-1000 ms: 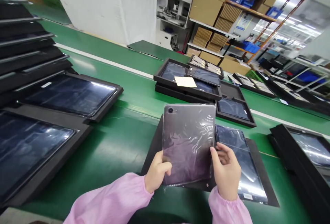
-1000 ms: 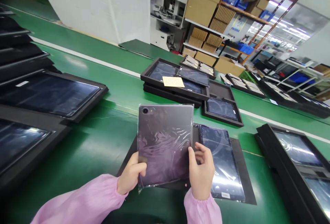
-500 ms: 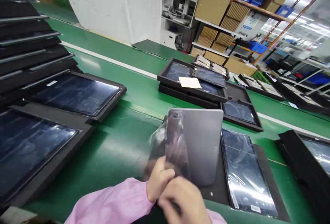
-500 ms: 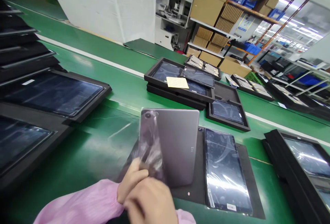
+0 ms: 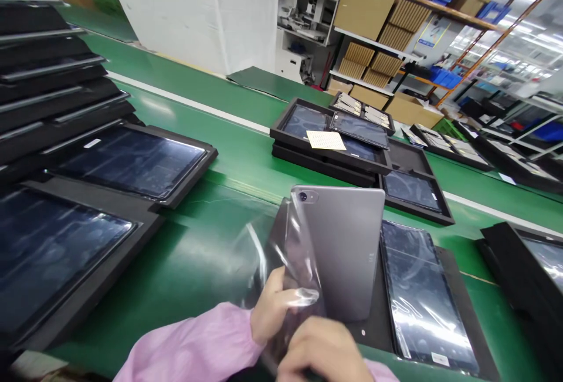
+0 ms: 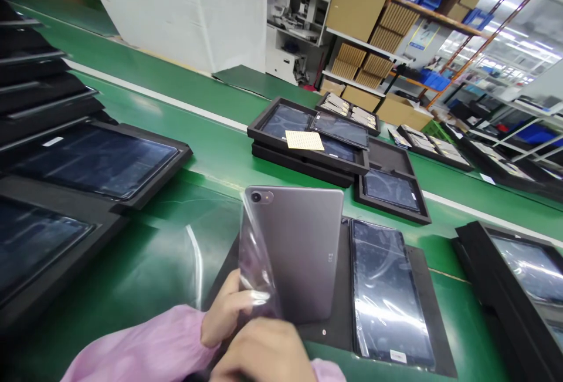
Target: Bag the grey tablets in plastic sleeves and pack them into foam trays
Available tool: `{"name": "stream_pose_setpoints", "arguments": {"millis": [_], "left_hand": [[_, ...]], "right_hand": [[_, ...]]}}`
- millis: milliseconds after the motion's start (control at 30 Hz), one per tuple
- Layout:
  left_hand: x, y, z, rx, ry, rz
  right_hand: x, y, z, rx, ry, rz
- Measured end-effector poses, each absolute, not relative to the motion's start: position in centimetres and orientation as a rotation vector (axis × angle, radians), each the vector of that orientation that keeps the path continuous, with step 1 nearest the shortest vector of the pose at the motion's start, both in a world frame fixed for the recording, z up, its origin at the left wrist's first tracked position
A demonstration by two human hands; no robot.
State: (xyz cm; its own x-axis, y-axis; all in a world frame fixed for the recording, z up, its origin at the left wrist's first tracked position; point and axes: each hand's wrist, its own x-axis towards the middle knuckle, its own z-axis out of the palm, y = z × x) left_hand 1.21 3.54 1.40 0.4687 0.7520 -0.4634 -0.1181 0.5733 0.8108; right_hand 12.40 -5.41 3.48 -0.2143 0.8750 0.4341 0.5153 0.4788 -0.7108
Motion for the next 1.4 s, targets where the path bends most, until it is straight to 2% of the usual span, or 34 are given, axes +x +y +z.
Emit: {"name": "stream_pose_setpoints", "arguments": {"millis": [200, 300, 400, 467, 567, 767, 833, 933, 1100, 1400], "left_hand": [[1.2, 3.5, 0.5, 0.769, 1.019, 0.680], [1.3, 3.5, 0.4, 0.698, 1.016, 0.692], [1.5, 3.8, 1.0, 0.614, 0.912, 0.654], [1.6, 4.0, 1.4, 0.610, 0.756, 0.593], [1.7, 4.4, 1.5, 0.656, 0.622, 0.523], [1.1, 4.7, 2.2, 0.740, 0.616, 0.510], [0.8, 4.5, 3.0, 0.730, 0.590, 0.489], [0.4, 4.5, 3.9, 0.741, 0.645, 0.537], [0.5, 5.2, 3.8, 0.761, 0.958, 0.614], [2.5, 6.3, 3.9, 0.894, 1.124, 0.579]], "right_hand": [[17.6, -4.9, 4.2, -1.633, -0.972, 0.118], [19.4, -4.7, 3.5, -1.655, -0.766, 0.230], [20.1, -4.7, 4.7, -1.642, -0.824, 0.708], [20.6, -4.8, 6.6, -1.626, -0.849, 0.886], [21.8, -5.1, 10.0, -1.659, -0.909, 0.839], [20.5, -5.1, 13.4, -2.081, -1.228, 0.325], [19.0, -5.0, 13.7, -2.076, -1.360, 0.386], [18.5, -5.7, 14.0, -1.828, -1.371, 0.626], [24.7, -8.9, 12.2, -1.887, -0.919, 0.413], [34.6, -14.9, 4.0, -2.281, -0.438, 0.157]]}}
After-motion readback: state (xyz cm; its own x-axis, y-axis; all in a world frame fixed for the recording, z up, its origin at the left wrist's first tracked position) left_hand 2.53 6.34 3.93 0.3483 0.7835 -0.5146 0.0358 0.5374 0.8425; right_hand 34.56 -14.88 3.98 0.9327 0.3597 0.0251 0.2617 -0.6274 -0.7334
